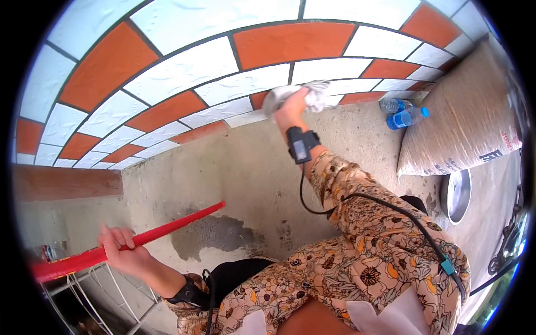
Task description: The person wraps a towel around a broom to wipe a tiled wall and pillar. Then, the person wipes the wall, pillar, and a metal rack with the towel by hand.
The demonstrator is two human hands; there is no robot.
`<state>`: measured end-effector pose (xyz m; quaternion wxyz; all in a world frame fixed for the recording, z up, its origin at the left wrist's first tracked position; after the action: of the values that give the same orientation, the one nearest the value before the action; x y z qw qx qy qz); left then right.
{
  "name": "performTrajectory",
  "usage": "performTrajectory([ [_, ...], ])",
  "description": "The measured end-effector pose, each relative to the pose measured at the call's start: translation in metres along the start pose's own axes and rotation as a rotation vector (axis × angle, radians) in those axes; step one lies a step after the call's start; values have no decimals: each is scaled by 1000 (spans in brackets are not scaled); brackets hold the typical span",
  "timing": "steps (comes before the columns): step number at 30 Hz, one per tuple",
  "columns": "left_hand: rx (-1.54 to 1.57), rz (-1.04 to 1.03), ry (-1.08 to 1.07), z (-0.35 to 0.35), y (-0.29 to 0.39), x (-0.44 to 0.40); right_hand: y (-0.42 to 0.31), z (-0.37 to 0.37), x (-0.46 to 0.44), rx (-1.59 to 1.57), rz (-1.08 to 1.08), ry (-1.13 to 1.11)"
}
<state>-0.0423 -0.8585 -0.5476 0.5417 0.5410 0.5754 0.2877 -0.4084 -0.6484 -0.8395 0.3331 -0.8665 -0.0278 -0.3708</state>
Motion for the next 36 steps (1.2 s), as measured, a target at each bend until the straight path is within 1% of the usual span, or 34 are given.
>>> performTrajectory([
  [1,-29,-4,34,-1,1,3,31,-11,20,-56,-68,-107],
  [2,-30,-1,20,-4,1,4,60,-21,40,-105,-141,-211],
  [4,-36,-5,-12,-8,2,8,44,-44,99,-277,-239,-435],
  [5,-40,-6,-20,-13,2,10,29,-41,97,-283,-240,-429],
  [7,-23,32,6,-16,1,14,-24,-25,77,-346,-94,-525],
  [8,-34,26,12,-15,1,14,-46,-4,40,-317,78,-482],
  [9,-15,22,-57,-16,-1,13,-65,19,1,-364,170,-473],
  [10,10,16,-121,-20,-1,17,-53,39,-51,-468,-48,-442],
  [11,19,13,-135,-23,-1,19,-35,46,-70,-323,-141,-320],
  [12,13,15,-137,-22,0,21,-24,54,-74,-185,-229,-191],
  [14,24,11,-188,-29,-2,20,4,36,-61,-261,-466,-55],
  [15,15,6,-197,-30,-1,21,16,38,-49,-271,-474,-49],
  [17,-7,-5,-175,-36,-5,22,11,37,-29,884,320,-442],
  [18,3,-1,-189,-43,-5,26,18,36,-12,1467,745,-583],
  [19,-21,-2,-204,-49,-5,31,26,32,8,1422,737,-781],
  [20,-43,-5,-215,-55,-5,35,36,26,21,1388,879,-1061],
  [21,-56,-9,-223,-63,-4,39,48,26,21,1342,869,-1192],
  [22,-41,-9,-241,-71,-6,42,61,29,-1,1235,699,-1130],
  [23,-61,-1,-244,-75,-7,44,91,38,-49,876,368,-934],
  [24,-86,6,-247,-78,-7,44,137,65,-127,336,201,-725],
  [25,-99,1,-254,-83,-5,46,70,71,-109,483,74,-457],
  [26,-100,-1,-261,-86,-6,45,22,88,-118,495,30,-227],
  [28,-95,18,-294,-85,-9,47,-60,119,-168,501,119,22],
  [29,-113,20,-287,-82,-8,49,-110,137,-217,890,359,72],
  [30,-106,20,-291,-81,-7,51,-153,148,-249,960,413,33],
  [31,-94,24,-293,-80,-7,53,-184,151,-260,917,406,-60],
  [32,-105,34,-289,-76,-7,53,-202,139,-249,1711,461,-185],
  [33,-86,11,-326,-75,-7,52,-219,129,-236,2429,715,-316],
  [34,-65,-20,-368,-76,-7,49,-214,127,-237,2432,710,-316],
  [35,-62,5,-320,-75,-8,45,-225,139,-242,1627,600,102],
  [36,-69,-4,-325,-75,-7,42,-205,136,-245,1876,609,44],
])
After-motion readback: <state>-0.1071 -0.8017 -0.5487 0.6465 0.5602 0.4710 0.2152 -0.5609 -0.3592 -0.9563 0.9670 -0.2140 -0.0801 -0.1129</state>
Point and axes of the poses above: each hand's wrist, its own x-axis away from the middle knuckle, its own z-axis out of the back of the hand, y = z × x, the point moved 5 cm from there along -x, towards the middle knuckle
